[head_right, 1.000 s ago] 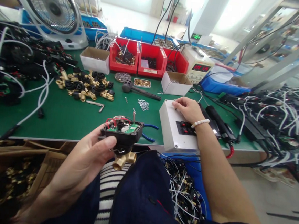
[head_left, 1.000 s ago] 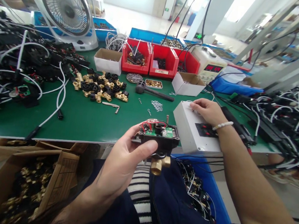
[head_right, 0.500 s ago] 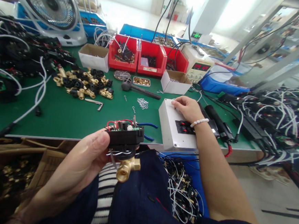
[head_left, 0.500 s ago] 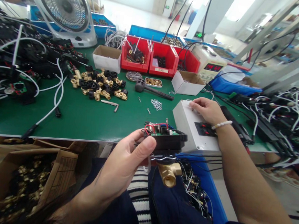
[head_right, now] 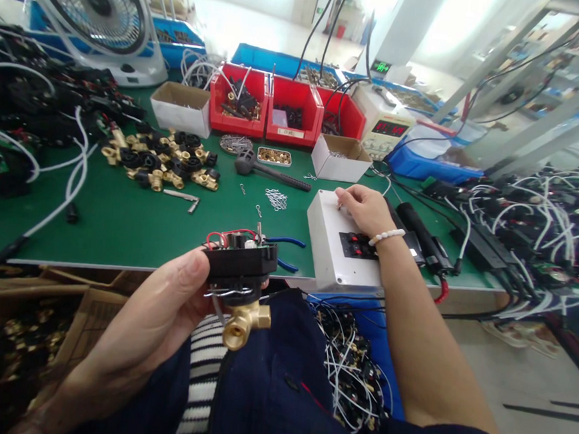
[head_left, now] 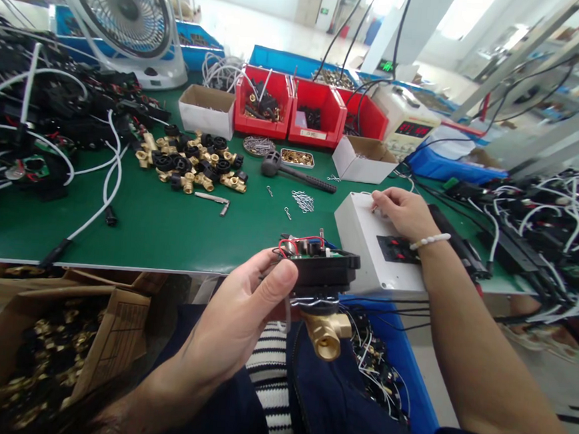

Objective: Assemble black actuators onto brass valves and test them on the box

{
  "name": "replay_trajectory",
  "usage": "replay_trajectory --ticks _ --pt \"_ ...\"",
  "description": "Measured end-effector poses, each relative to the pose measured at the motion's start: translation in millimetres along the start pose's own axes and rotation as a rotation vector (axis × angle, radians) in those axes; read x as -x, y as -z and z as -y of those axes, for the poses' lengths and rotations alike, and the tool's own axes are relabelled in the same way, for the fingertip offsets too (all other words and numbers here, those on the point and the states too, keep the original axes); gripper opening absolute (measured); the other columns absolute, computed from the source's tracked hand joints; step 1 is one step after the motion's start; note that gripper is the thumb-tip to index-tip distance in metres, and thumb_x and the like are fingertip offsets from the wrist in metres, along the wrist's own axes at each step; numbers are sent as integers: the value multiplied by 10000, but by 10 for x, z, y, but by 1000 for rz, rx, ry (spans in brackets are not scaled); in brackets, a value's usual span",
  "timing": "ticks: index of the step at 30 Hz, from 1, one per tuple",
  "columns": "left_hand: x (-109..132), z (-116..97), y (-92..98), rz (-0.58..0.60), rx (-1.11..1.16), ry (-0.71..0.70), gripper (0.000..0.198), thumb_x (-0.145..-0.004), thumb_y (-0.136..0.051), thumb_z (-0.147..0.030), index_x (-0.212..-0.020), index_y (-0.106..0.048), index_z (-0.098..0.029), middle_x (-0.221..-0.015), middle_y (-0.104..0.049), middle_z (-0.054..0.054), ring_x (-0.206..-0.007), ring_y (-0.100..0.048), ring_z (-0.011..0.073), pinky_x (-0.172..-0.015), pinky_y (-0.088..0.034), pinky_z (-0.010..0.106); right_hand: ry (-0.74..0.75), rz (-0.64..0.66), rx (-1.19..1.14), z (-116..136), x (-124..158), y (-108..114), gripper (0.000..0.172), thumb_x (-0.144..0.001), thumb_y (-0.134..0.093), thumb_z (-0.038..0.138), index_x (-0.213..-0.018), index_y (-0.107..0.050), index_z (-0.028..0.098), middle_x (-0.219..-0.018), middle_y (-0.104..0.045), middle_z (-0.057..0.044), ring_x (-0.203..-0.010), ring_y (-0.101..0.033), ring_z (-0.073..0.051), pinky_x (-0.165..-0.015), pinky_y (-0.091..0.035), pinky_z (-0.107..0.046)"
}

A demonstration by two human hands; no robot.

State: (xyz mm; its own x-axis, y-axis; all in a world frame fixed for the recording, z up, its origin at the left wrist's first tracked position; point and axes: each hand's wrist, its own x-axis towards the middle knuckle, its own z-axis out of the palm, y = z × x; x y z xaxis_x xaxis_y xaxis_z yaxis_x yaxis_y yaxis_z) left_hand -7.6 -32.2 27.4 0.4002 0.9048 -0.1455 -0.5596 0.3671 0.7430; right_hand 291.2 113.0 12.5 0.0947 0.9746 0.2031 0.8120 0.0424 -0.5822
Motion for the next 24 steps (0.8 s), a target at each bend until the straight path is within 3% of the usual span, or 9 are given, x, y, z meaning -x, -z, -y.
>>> replay_trajectory --ticks 4,10,12,17,21,24 --pt "3 9 17 20 18 35 422 -898 -618 -474 -1168 -660 -153 -1039 -733 115 -908 -709 226 -799 -578 319 -8 -16 1 -15 -13 -15 446 -839 -574 585 -612 -617 203 -558 -580 -9 -528 -503 -142 -571 -400 -282" --pt "6 -8 11 18 27 1 454 -878 -662 -435 -1223 -622 -143 -1128 -708 129 -985 -692 238 -779 -566 281 -24 -23 -1 -36 -37 -23 567 -870 -470 648 -566 -621 195 -484 -506 -6 -474 -458 -138 -518 -351 -288" --pt "12 -12 7 29 35 15 470 -878 -663 -430 -1246 -601 -145 -1149 -702 133 -1021 -683 254 -807 -565 307 -18 -15 -9 -29 -22 -16 513 -853 -517 618 -590 -632 193 -490 -507 1 -479 -455 -135 -517 -353 -285" --pt "41 -32 -25 35 59 27 456 -868 -668 -413 -1225 -603 -137 -1161 -696 137 -1030 -676 282 -835 -560 350 -1 25 -42 -9 8 -14 292 -746 -681 480 -735 -666 189 -688 -671 -29 -570 -534 -146 -592 -440 -295" --pt "66 -67 -69 -21 43 39 445 -860 -666 -395 -1220 -612 -139 -1148 -701 122 -1030 -671 272 -876 -540 349 -3 39 -40 -10 5 -15 255 -713 -700 437 -742 -679 185 -737 -700 -48 -610 -563 -164 -629 -468 -321" --pt "77 -81 -85 -28 40 44 410 -851 -669 -388 -1188 -634 -156 -1102 -716 98 -985 -681 244 -820 -537 300 -2 43 -34 -11 6 -11 253 -704 -703 438 -741 -679 188 -742 -700 -49 -625 -568 -172 -637 -469 -328"
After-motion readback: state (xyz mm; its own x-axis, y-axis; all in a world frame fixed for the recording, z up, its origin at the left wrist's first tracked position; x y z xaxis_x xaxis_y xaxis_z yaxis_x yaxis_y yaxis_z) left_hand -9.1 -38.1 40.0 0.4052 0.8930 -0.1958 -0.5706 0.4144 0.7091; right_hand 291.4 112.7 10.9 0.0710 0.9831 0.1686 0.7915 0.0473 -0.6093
